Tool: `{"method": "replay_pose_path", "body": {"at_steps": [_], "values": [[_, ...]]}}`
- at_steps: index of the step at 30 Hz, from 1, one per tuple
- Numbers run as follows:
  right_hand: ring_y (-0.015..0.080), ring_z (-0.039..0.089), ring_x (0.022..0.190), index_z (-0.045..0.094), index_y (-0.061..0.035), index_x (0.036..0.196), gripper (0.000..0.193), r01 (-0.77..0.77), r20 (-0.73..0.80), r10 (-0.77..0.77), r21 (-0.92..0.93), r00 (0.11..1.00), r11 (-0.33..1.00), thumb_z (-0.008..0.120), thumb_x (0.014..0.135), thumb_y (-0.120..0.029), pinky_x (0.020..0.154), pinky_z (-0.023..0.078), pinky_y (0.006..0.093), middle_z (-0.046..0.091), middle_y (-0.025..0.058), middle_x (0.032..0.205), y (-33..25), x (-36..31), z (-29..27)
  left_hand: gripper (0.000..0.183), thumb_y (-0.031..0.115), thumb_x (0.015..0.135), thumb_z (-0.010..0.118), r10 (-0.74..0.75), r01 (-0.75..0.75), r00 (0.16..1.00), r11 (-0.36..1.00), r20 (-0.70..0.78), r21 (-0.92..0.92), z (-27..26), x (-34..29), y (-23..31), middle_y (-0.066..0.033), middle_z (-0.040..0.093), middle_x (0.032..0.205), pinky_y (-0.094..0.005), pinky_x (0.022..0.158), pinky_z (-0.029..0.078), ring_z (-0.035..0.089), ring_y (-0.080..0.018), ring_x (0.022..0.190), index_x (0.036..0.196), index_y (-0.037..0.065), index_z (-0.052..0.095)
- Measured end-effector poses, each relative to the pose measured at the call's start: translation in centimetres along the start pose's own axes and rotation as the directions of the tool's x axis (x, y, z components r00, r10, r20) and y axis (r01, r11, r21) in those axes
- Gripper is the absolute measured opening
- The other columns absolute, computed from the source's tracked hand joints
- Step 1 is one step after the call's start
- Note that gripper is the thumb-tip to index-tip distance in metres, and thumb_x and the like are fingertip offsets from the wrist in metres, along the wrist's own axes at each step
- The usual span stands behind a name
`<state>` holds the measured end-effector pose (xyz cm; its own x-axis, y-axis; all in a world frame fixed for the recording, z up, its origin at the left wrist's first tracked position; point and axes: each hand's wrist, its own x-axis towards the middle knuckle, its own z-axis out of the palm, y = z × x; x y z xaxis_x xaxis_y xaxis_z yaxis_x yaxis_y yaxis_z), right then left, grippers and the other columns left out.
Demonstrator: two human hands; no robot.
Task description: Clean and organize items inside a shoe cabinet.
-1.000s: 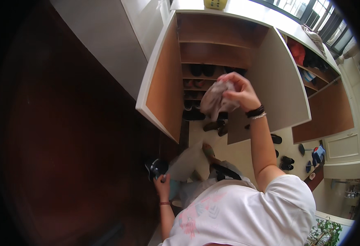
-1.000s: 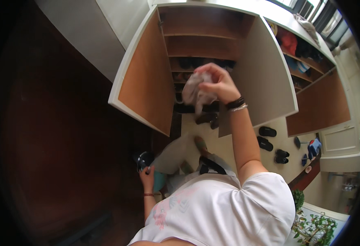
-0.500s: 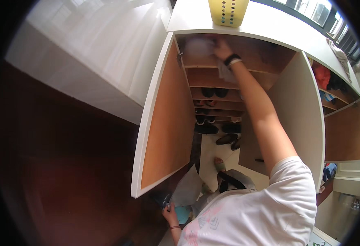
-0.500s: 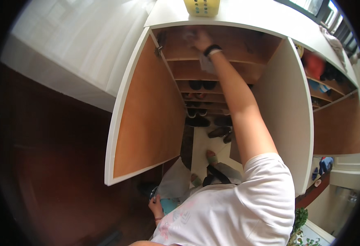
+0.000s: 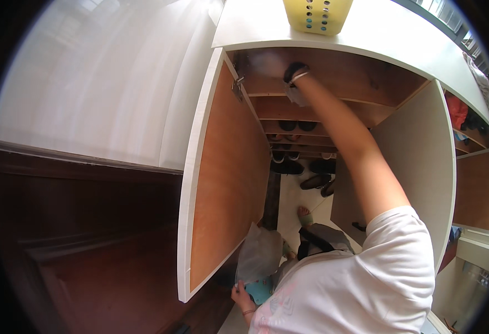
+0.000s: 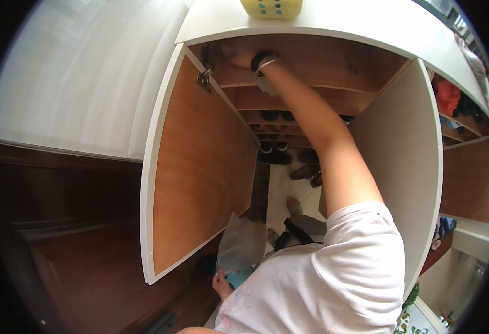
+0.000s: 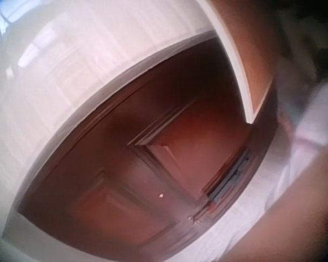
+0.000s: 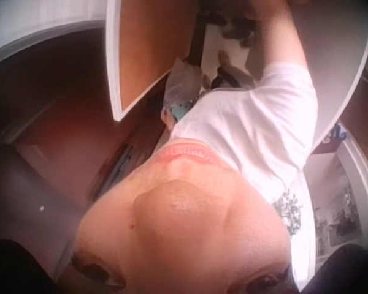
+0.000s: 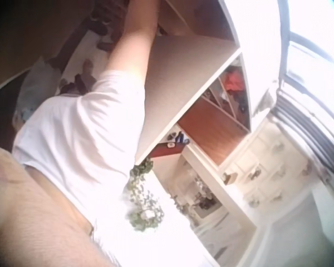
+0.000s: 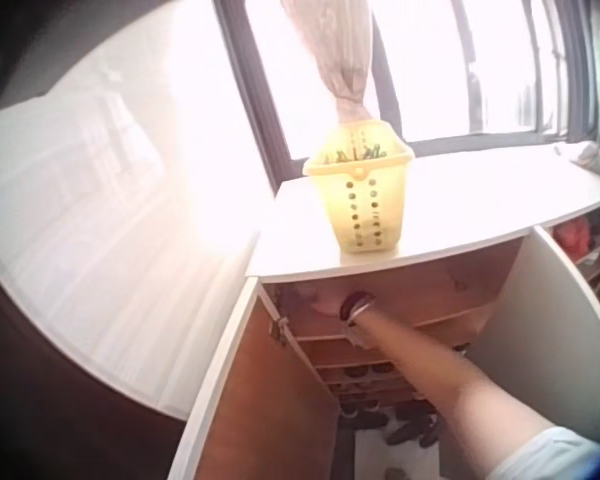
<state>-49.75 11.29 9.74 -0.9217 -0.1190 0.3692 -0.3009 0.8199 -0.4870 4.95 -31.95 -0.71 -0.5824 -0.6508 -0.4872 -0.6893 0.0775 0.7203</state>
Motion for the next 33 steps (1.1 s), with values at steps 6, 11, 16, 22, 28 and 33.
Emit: {"method": "replay_pose_path", "body": {"at_steps": [6, 11, 16, 22, 28, 33], "values": [[0.0274, 0.058, 0.098, 0.065, -0.0043, 0.099, 0.046, 0.259, 0.364, -0.525, 0.574, 0.769, 0.777, 0.050, 0.057, 0.007, 0.088, 0.045, 0.0342, 0.063, 0.0129, 0.098, -4.9, -6.1, -5.1, 0.022, 0.018, 0.084, 0.062, 0.006, -0.007, 1.000, 0.997, 0.008, 0.075, -0.1, -0.3, 0.2, -0.0036, 0.058, 0.078, -0.0280, 0.062, 0.042, 0.050, -0.0115, 0.069, 0.081, -0.004, 0.058], [0.0231, 0.056, 0.104, 0.063, -0.0060, 0.107, 0.047, 0.123, 0.274, -0.393, 0.664, 0.878, 0.738, 0.054, 0.065, 0.014, 0.090, 0.045, 0.0333, 0.063, 0.0085, 0.107, -5.2, -10.3, -9.5, 0.021, 0.018, 0.084, 0.062, -0.012, 0.011, 1.000, 1.000, 0.027, 0.025, -0.2, 0.3, 1.1, -0.0025, 0.057, 0.077, -0.0275, 0.062, 0.042, 0.050, -0.0108, 0.069, 0.081, -0.003, 0.059], [0.0233, 0.060, 0.099, 0.060, -0.0071, 0.111, 0.035, -0.199, 0.092, 0.177, 0.468, 0.980, 0.861, 0.060, 0.076, -0.009, 0.086, 0.047, 0.0311, 0.064, 0.0083, 0.109, -1.6, -5.1, -9.2, 0.020, 0.018, 0.084, 0.063, -0.003, 0.003, 1.000, 0.999, 0.004, -0.033, -1.2, 0.7, -1.9, -0.0019, 0.058, 0.077, -0.0272, 0.063, 0.042, 0.049, -0.0104, 0.069, 0.080, -0.002, 0.060], [0.0233, 0.062, 0.091, 0.062, -0.0093, 0.108, 0.035, 0.097, -0.104, -0.089, 0.074, 0.991, 0.993, 0.059, 0.074, -0.010, 0.078, 0.049, 0.0314, 0.066, 0.0077, 0.101, -1.5, -3.7, -0.8, 0.019, 0.016, 0.082, 0.063, -0.031, 0.031, 1.000, 0.999, 0.006, -0.018, -2.2, 0.5, -3.1, -0.0022, 0.058, 0.076, -0.0279, 0.064, 0.041, 0.049, -0.0105, 0.069, 0.078, -0.003, 0.060], [0.0169, 0.060, 0.091, 0.062, -0.0055, 0.106, 0.041, -0.032, 0.764, -0.273, 0.359, 0.585, 0.933, 0.050, 0.068, 0.006, 0.081, 0.048, 0.0291, 0.066, 0.0076, 0.097, -6.6, -5.4, -7.6, 0.021, 0.018, 0.081, 0.063, -0.010, 0.009, 1.000, 1.000, -0.027, -0.028, -2.6, 0.9, -4.1, -0.0021, 0.058, 0.077, -0.0279, 0.064, 0.041, 0.049, -0.0106, 0.071, 0.079, -0.003, 0.060], [0.0163, 0.058, 0.097, 0.059, -0.0030, 0.108, 0.038, -0.122, 0.546, -0.333, 0.636, 0.769, 0.762, 0.052, 0.072, 0.005, 0.086, 0.046, 0.0283, 0.063, 0.0085, 0.103, -6.2, -9.4, -12.6, 0.021, 0.018, 0.081, 0.064, -0.026, 0.025, 1.000, 0.995, -0.016, -0.098, -3.0, 0.3, -4.6, -0.0025, 0.059, 0.079, -0.0280, 0.066, 0.042, 0.050, -0.0110, 0.072, 0.082, -0.003, 0.061]]}}
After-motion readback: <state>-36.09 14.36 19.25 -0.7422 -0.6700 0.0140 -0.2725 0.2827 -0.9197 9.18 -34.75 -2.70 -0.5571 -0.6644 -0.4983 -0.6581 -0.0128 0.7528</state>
